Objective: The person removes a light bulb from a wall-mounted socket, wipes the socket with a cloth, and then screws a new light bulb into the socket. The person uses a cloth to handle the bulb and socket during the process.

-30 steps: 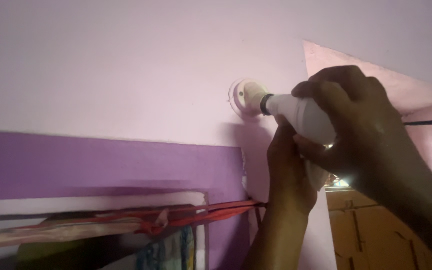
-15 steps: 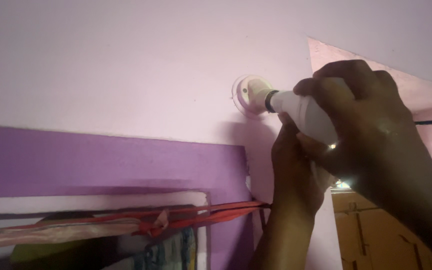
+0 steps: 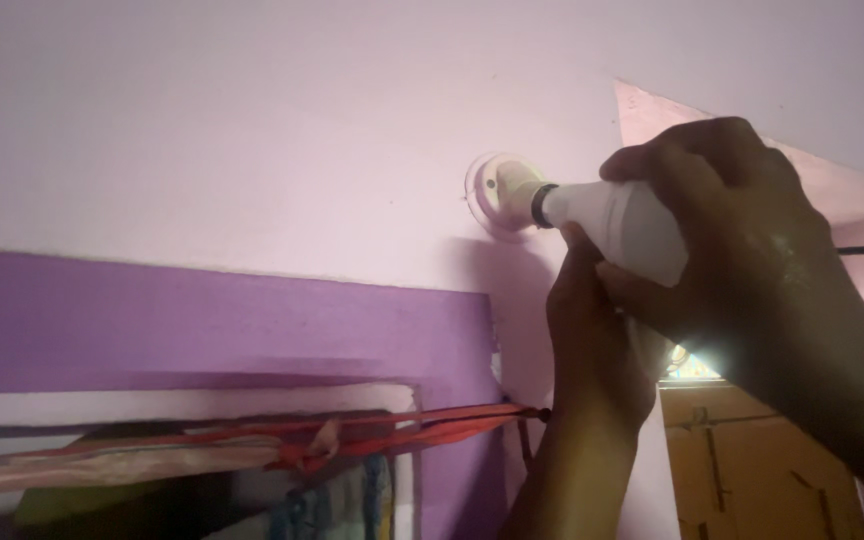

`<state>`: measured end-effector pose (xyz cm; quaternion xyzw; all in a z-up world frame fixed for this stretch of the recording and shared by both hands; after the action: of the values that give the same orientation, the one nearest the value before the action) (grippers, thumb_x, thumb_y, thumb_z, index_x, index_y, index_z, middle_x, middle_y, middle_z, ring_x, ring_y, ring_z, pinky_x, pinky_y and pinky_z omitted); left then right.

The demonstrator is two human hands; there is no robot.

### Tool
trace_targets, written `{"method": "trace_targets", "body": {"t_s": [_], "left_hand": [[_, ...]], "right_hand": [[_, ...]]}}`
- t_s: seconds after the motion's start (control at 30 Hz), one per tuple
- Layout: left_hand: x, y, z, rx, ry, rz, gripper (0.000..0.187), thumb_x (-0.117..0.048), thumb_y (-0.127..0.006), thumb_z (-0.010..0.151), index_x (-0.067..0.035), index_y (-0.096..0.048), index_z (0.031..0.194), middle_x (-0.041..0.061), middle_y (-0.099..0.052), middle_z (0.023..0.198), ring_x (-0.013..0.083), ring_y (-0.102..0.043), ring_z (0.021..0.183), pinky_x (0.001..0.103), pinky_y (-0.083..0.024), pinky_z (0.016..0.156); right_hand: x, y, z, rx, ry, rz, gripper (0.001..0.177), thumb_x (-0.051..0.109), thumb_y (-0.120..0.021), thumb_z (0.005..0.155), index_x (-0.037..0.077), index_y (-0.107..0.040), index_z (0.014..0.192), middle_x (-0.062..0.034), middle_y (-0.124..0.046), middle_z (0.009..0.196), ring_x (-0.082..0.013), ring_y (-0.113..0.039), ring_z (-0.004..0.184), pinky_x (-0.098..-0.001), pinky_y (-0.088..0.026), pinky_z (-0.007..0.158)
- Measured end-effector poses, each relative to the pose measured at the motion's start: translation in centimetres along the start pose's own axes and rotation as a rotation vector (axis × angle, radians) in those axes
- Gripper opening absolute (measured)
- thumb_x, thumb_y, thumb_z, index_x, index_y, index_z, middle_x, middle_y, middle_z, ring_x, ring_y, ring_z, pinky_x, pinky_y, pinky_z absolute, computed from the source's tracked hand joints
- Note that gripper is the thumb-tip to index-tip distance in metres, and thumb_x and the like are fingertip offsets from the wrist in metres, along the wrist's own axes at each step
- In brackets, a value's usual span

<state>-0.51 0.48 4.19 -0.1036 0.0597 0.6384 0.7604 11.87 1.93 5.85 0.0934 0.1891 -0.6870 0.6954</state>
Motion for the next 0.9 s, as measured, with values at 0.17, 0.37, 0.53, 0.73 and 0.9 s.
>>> {"method": "trace_targets", "body": {"t_s": [0.17, 0.37, 0.53, 0.73, 0.9], "left_hand": [[-0.9, -1.1, -0.4, -0.028, -0.015, 0.104, 0.06, -0.048, -0.023, 0.117, 0.0, -0.044, 0.145, 0.012, -0.055, 0.132, 0.0181, -0.058, 0.123, 0.032, -0.05, 0.106], [-1.5, -1.0, -0.7, -0.259, 0.069, 0.21, 0.062, -0.052, -0.03, 0.11, 0.0, -0.05, 0.137, 0.01, -0.061, 0.123, 0.0168, -0.062, 0.115, 0.03, -0.053, 0.097], [-1.5, 0.0, -0.3, -0.299, 0.084, 0.157, 0.054, -0.048, -0.04, 0.11, -0.002, -0.055, 0.134, 0.008, -0.063, 0.117, 0.0148, -0.062, 0.108, 0.028, -0.053, 0.089], [-1.5, 1.4, -0.1, -0.248, 0.061, 0.22, 0.047, -0.047, -0.049, 0.115, -0.003, -0.063, 0.118, 0.004, -0.062, 0.09, 0.0112, -0.059, 0.072, 0.025, -0.046, 0.053], [-2.0, 0.8, 0.3, -0.103, 0.004, 0.169, 0.043, -0.044, -0.053, 0.119, -0.002, -0.063, 0.114, 0.004, -0.061, 0.087, 0.0111, -0.059, 0.068, 0.025, -0.046, 0.049]], "right_hand": [[-0.4, -0.5, 0.2, 0.063, -0.203, -0.019, 0.076, 0.023, -0.089, 0.065, 0.008, -0.063, 0.135, -0.0228, -0.055, 0.13, -0.0402, -0.064, 0.111, -0.0468, -0.058, 0.086], [0.2, -0.5, -0.3, 0.034, -0.283, 0.006, 0.074, 0.023, -0.089, 0.068, 0.007, -0.063, 0.136, -0.0238, -0.056, 0.127, -0.0388, -0.068, 0.101, -0.0452, -0.06, 0.078], [0.2, -0.5, -0.3, 0.017, -0.305, 0.072, 0.069, 0.023, -0.087, 0.072, 0.006, -0.062, 0.134, -0.0221, -0.058, 0.121, -0.0363, -0.068, 0.1, -0.0442, -0.06, 0.077], [-0.3, -0.6, -0.4, 0.075, -0.47, 0.067, 0.074, 0.027, -0.09, 0.072, 0.007, -0.06, 0.138, -0.0219, -0.059, 0.116, -0.0345, -0.069, 0.094, -0.0431, -0.06, 0.073], [0.0, -0.4, -0.3, 0.035, -0.419, 0.097, 0.073, 0.028, -0.089, 0.073, 0.005, -0.06, 0.136, -0.0218, -0.06, 0.114, -0.034, -0.068, 0.093, -0.0433, -0.058, 0.073]]}}
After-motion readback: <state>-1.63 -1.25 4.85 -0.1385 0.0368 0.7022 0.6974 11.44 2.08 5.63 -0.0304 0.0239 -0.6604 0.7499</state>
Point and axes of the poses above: each hand's wrist, its own z-axis towards the middle knuckle, its own y-axis out of the back of the hand, x = y × z, the point moved 4 cm from there along z, towards the middle knuckle
